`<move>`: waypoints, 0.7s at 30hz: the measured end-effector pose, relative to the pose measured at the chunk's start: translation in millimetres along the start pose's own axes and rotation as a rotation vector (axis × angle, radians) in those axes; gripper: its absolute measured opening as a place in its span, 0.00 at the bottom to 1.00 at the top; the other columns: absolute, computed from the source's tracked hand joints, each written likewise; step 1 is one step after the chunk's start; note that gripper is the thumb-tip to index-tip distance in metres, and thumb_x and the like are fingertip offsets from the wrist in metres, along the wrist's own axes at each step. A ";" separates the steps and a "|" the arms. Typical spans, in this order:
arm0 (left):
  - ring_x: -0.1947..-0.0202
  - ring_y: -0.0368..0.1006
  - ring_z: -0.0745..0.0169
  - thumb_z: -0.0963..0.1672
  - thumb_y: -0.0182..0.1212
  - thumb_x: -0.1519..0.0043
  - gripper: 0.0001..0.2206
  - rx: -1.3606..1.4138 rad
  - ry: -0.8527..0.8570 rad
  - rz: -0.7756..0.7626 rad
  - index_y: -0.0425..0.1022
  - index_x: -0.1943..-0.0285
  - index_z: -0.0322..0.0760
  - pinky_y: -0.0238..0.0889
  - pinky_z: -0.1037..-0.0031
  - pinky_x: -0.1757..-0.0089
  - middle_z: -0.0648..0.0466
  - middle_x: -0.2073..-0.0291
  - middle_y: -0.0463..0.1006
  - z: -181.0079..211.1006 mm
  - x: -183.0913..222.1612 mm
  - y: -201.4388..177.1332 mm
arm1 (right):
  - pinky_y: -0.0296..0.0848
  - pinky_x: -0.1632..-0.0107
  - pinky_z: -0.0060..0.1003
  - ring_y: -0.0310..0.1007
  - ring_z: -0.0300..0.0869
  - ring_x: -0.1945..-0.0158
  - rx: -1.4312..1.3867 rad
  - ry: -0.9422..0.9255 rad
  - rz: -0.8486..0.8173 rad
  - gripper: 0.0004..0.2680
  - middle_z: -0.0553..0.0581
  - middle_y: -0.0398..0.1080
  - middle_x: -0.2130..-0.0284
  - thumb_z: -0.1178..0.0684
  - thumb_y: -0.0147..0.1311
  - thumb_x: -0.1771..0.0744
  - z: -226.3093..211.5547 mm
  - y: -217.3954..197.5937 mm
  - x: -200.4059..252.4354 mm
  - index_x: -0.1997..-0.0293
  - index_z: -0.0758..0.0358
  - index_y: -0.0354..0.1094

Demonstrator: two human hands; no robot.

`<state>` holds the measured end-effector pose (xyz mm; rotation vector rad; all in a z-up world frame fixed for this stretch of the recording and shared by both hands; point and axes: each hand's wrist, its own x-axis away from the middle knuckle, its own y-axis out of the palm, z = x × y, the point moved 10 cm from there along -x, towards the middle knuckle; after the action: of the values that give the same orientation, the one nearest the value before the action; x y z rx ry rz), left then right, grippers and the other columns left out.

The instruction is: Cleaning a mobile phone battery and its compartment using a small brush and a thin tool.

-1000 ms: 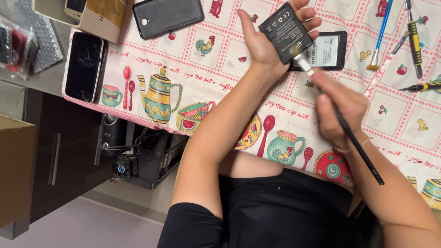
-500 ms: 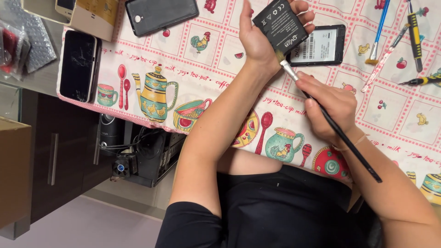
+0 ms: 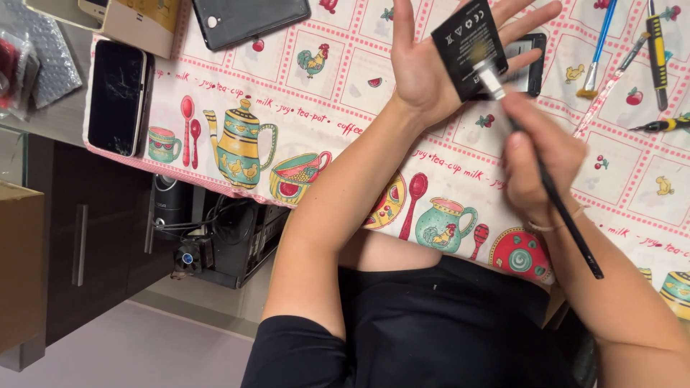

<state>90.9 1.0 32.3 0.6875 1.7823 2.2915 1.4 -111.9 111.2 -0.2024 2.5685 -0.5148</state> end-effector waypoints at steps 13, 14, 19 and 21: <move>0.22 0.48 0.20 0.72 0.37 0.37 0.47 0.212 0.010 -0.263 0.65 0.28 0.34 0.43 0.37 0.27 0.28 0.20 0.52 -7.9 0.3 29.0 | 0.68 0.31 0.50 0.70 0.65 0.35 0.078 -0.133 -0.084 0.13 0.83 0.67 0.40 0.61 0.41 0.27 -15.5 15.6 -9.2 0.38 0.84 0.65; 0.23 0.42 0.16 0.70 0.34 0.40 0.50 0.360 -0.049 0.043 0.51 0.20 0.33 0.34 0.38 0.28 0.23 0.17 0.43 -13.2 11.0 28.0 | 0.67 0.31 0.52 0.69 0.66 0.34 0.126 -0.120 0.024 0.14 0.83 0.67 0.40 0.60 0.39 0.25 -13.7 4.8 -10.9 0.36 0.85 0.64; 0.21 0.54 0.23 0.73 0.40 0.34 0.48 0.062 0.070 -0.592 0.77 0.33 0.33 0.52 0.39 0.26 0.30 0.23 0.59 -16.8 -9.6 2.4 | 0.66 0.28 0.51 0.69 0.65 0.33 0.040 -0.159 -0.108 0.14 0.82 0.66 0.38 0.64 0.39 0.28 -14.2 24.3 -6.7 0.36 0.84 0.63; 0.21 0.54 0.24 0.73 0.39 0.35 0.48 0.039 0.064 -0.595 0.77 0.32 0.34 0.53 0.40 0.26 0.31 0.23 0.59 -19.7 -9.0 -0.3 | 0.68 0.29 0.51 0.69 0.65 0.34 0.058 -0.171 -0.100 0.14 0.82 0.66 0.38 0.65 0.40 0.28 -18.8 24.5 -8.4 0.36 0.84 0.63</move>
<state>90.0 -19.6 26.1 0.0599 1.7553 1.8918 -2.1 -81.4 120.2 -0.3405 2.3828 -0.5820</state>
